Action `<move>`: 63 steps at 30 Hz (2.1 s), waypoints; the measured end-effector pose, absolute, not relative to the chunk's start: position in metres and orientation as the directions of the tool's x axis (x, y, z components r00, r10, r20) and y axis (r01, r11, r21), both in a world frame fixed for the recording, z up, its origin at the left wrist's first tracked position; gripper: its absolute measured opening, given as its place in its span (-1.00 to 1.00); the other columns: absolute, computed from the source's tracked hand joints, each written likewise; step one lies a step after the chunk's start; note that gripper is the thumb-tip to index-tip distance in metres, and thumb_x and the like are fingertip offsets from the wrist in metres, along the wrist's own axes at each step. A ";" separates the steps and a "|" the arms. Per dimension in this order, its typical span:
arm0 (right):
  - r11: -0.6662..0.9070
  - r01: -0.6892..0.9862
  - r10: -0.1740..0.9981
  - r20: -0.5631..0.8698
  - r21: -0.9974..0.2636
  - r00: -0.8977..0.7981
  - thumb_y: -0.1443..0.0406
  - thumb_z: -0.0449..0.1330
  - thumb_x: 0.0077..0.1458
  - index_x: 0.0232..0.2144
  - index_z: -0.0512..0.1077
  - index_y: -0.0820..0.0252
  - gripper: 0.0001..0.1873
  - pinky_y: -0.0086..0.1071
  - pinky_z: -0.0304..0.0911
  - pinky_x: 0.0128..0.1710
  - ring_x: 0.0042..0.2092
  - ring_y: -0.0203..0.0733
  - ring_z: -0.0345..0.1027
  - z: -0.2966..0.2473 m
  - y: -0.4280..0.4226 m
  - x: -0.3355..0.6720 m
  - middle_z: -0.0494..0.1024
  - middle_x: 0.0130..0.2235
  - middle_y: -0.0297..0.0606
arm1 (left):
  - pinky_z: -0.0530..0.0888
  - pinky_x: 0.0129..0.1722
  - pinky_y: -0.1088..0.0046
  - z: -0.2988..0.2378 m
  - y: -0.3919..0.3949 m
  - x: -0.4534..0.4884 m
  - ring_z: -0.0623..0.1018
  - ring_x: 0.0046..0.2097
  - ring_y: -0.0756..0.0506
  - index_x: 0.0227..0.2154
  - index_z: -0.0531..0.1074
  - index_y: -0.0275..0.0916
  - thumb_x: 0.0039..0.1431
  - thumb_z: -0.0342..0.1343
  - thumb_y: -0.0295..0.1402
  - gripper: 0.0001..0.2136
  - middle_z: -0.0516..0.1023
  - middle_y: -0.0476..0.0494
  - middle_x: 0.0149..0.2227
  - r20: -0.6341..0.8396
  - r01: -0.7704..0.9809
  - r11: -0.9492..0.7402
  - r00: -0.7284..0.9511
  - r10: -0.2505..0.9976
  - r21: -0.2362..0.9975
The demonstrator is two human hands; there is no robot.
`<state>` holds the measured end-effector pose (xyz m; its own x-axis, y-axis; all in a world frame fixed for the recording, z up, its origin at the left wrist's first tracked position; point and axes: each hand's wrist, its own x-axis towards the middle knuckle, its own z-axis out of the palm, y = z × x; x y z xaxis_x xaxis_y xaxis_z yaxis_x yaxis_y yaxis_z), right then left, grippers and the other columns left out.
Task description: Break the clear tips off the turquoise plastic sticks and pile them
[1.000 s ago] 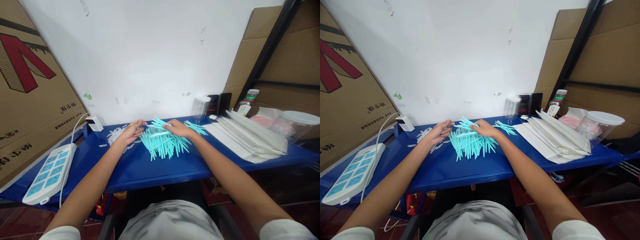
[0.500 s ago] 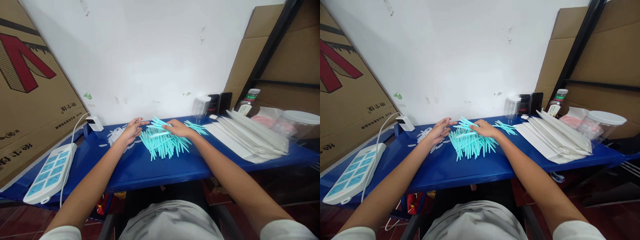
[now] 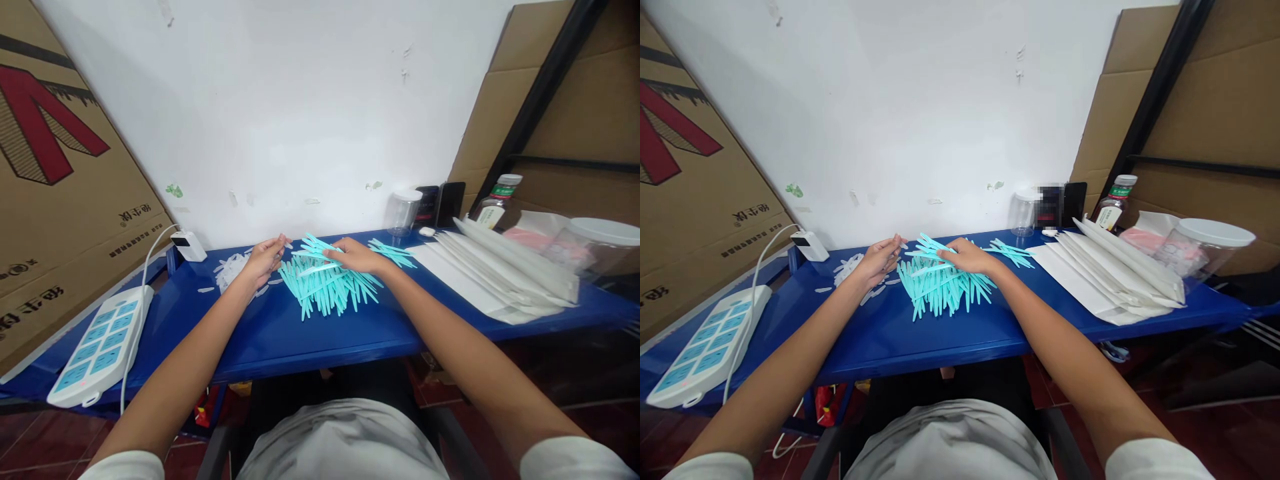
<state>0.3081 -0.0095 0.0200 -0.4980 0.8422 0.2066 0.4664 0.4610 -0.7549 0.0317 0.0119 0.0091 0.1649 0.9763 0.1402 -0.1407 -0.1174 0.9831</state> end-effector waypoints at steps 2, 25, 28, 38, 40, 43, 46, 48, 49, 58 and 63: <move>0.455 0.471 0.845 0.200 -0.756 -0.496 -0.03 0.12 0.28 -0.47 0.49 0.18 -0.53 -0.36 0.03 -0.50 -0.50 -0.26 0.14 0.020 -0.010 0.308 0.27 -0.54 -0.34 | -0.04 -0.70 0.56 0.009 0.013 0.032 0.05 -0.67 0.19 -0.24 0.61 -0.33 0.02 0.46 -0.02 -0.56 0.34 0.08 -0.52 0.126 -0.150 -0.102 0.162 0.979 0.983; 0.474 0.504 0.842 0.204 -0.722 -0.499 0.02 0.11 0.31 -0.41 0.55 0.24 -0.54 -0.32 -0.01 -0.44 -0.50 -0.28 0.11 0.025 -0.011 0.310 0.35 -0.53 -0.32 | 0.25 -0.53 0.52 0.021 0.001 0.030 0.41 -0.48 0.04 -0.21 0.65 -0.34 -0.14 0.51 0.06 -0.42 0.71 -0.37 -0.18 0.186 0.190 -0.223 0.197 0.963 0.956; 0.473 0.505 0.841 0.198 -0.722 -0.504 0.03 0.11 0.30 -0.42 0.54 0.24 -0.55 -0.32 -0.01 -0.44 -0.50 -0.28 0.11 0.025 -0.011 0.310 0.34 -0.54 -0.32 | 0.25 -0.53 0.52 0.021 0.001 0.030 0.43 -0.48 0.03 -0.18 0.67 -0.35 -0.12 0.50 0.06 -0.42 0.71 -0.41 -0.15 0.183 0.177 -0.220 0.203 0.962 0.959; 0.478 0.508 0.841 0.208 -0.717 -0.499 0.03 0.12 0.27 -0.46 0.50 0.23 -0.56 -0.33 -0.03 -0.42 -0.49 -0.28 0.10 0.028 -0.013 0.311 0.29 -0.54 -0.34 | 0.02 -0.63 0.50 0.022 0.000 0.028 0.12 -0.64 0.18 -0.13 0.66 -0.33 -0.11 0.50 0.02 -0.43 0.71 -0.38 -0.11 0.135 0.139 -0.161 0.180 0.974 0.977; 0.477 0.506 0.841 0.206 -0.719 -0.500 0.02 0.11 0.28 -0.46 0.50 0.23 -0.55 -0.33 -0.04 -0.42 -0.50 -0.29 0.07 0.027 -0.012 0.311 0.30 -0.54 -0.34 | 0.00 -0.64 0.50 0.022 0.001 0.028 0.11 -0.64 0.18 -0.13 0.66 -0.31 -0.09 0.49 0.03 -0.44 0.71 -0.37 -0.10 0.138 0.138 -0.166 0.187 0.972 0.976; 0.468 0.511 0.845 0.197 -0.721 -0.497 0.00 0.11 0.28 -0.45 0.51 0.22 -0.54 -0.32 -0.05 -0.43 -0.51 -0.29 0.05 0.026 -0.011 0.312 0.31 -0.55 -0.34 | -0.01 -0.64 0.49 0.021 0.002 0.026 0.08 -0.64 0.19 -0.12 0.66 -0.29 -0.07 0.48 0.04 -0.44 0.70 -0.37 -0.06 0.141 0.143 -0.168 0.182 0.973 0.976; 0.467 0.513 0.845 0.192 -0.720 -0.500 0.00 0.11 0.28 -0.44 0.51 0.22 -0.54 -0.32 -0.03 -0.43 -0.51 -0.29 0.06 0.027 -0.012 0.312 0.30 -0.55 -0.35 | -0.02 -0.63 0.49 0.020 0.003 0.026 0.06 -0.64 0.20 -0.12 0.66 -0.30 -0.06 0.48 0.04 -0.44 0.70 -0.39 -0.05 0.140 0.152 -0.170 0.189 0.972 0.974; 0.471 0.516 0.842 0.189 -0.716 -0.505 0.01 0.11 0.29 -0.44 0.51 0.22 -0.54 -0.32 -0.04 -0.44 -0.51 -0.29 0.06 0.027 -0.013 0.312 0.30 -0.55 -0.35 | -0.01 -0.62 0.49 0.019 0.003 0.027 0.14 -0.62 0.17 -0.11 0.66 -0.31 -0.07 0.48 0.04 -0.42 0.70 -0.41 -0.06 0.148 0.161 -0.182 0.202 0.968 0.970; 0.474 0.518 0.840 0.190 -0.712 -0.508 0.01 0.11 0.29 -0.45 0.51 0.22 -0.55 -0.32 -0.04 -0.45 -0.51 -0.29 0.06 0.027 -0.013 0.312 0.30 -0.55 -0.35 | 0.01 -0.62 0.50 0.019 0.003 0.028 0.22 -0.59 0.13 -0.10 0.67 -0.32 -0.06 0.48 0.05 -0.42 0.70 -0.42 -0.07 0.154 0.166 -0.190 0.208 0.966 0.968; 0.506 0.487 0.815 0.209 -0.712 -0.540 0.00 0.12 0.28 -0.56 0.32 0.16 -0.53 -0.33 -0.03 -0.48 -0.49 -0.29 0.09 0.023 -0.013 0.308 0.24 -0.55 -0.37 | 0.31 -0.50 0.52 0.016 -0.002 0.039 0.59 -0.36 -0.10 -0.27 0.64 -0.30 -0.20 0.56 -0.04 -0.49 0.72 -0.36 -0.24 0.145 0.097 -0.164 0.182 0.973 0.982; 0.538 0.479 0.801 0.244 -0.694 -0.546 0.01 0.11 0.29 -0.58 0.21 0.15 -0.51 -0.33 -0.07 -0.47 -0.50 -0.31 0.03 0.025 -0.016 0.307 0.18 -0.54 -0.39 | 0.30 -0.52 0.51 0.012 -0.002 0.042 0.58 -0.41 -0.08 -0.34 0.64 -0.32 -0.24 0.57 -0.06 -0.52 0.72 -0.36 -0.27 0.123 0.071 -0.136 0.165 0.979 0.988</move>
